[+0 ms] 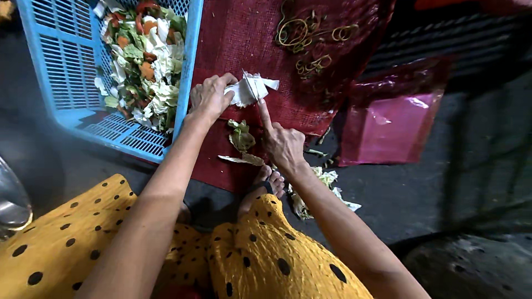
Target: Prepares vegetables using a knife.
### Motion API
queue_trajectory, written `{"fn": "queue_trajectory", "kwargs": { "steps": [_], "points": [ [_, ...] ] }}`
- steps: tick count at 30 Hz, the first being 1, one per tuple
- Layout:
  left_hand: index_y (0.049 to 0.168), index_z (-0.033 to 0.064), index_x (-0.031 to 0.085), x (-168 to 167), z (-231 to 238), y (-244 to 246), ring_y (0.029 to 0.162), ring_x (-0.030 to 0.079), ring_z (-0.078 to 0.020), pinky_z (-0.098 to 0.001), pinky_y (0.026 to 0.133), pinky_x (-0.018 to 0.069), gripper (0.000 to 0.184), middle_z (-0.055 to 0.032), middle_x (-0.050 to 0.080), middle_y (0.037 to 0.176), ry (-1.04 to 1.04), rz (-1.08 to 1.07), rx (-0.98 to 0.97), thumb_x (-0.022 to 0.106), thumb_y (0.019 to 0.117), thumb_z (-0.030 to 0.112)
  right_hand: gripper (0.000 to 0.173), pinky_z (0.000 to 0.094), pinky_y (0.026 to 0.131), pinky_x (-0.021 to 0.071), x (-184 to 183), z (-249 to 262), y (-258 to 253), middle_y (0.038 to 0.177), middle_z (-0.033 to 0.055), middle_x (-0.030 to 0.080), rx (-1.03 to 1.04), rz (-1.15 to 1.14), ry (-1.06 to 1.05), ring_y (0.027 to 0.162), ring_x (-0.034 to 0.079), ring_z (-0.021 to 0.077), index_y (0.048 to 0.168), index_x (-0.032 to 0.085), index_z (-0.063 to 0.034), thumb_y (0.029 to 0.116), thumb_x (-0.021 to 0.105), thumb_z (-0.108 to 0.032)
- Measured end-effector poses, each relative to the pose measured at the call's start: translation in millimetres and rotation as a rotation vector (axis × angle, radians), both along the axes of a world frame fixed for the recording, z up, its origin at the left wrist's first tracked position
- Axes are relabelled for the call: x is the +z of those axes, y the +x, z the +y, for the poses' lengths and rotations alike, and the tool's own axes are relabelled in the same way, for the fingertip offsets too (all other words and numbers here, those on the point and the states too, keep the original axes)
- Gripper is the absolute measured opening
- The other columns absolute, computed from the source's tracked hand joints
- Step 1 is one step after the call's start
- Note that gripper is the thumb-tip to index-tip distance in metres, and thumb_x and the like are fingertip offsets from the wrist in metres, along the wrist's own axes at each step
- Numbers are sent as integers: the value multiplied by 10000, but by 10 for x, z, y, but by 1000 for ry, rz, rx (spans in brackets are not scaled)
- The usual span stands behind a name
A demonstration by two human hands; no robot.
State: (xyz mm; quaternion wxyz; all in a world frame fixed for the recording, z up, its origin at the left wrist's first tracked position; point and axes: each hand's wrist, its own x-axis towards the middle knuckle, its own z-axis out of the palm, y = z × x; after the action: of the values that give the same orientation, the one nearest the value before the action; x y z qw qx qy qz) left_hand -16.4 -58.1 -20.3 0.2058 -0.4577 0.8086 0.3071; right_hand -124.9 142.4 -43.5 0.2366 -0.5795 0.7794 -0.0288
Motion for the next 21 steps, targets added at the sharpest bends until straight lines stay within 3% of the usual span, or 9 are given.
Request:
{"fn": "queue_trajectory", "kwargs": {
  "steps": [4,8,14,18,21],
  "points": [
    [1326,207,648,-20,71,-33,1108,659,-380,-618,862,485,370,-154,682,1218,-21,-8,32,593,1026,416,784,468,431,452,1,10,-17,715,158,615,26,-5,-23,490,594,341,1660,163,-148,994,570,-68],
    [1319,186,634,-52,108,-72,1113,649,-384,-611,864,481,330,-161,666,1233,6,-25,79,596,1033,343,782,461,436,460,4,51,56,730,156,625,14,0,-43,491,600,333,1664,154,-166,1000,555,-74],
    [1336,210,626,-54,87,-82,1098,654,-378,-599,858,493,333,-154,657,1234,19,-48,71,596,1036,351,830,446,443,452,-24,26,122,728,147,601,20,36,11,503,598,329,1668,120,-179,982,568,-46],
    [1376,223,611,-37,110,-104,1098,649,-408,-620,864,490,359,-188,639,1265,29,-54,77,595,1037,342,710,505,502,477,-60,-227,94,718,187,642,11,22,-44,567,631,400,1645,246,-152,1001,524,-41],
    [1368,220,606,-42,120,-88,1093,649,-408,-610,846,493,343,-193,635,1262,25,-61,70,571,1049,341,700,525,532,484,-165,-399,80,731,189,659,0,18,-54,612,651,417,1645,253,-177,1002,501,-53]
  ]
}}
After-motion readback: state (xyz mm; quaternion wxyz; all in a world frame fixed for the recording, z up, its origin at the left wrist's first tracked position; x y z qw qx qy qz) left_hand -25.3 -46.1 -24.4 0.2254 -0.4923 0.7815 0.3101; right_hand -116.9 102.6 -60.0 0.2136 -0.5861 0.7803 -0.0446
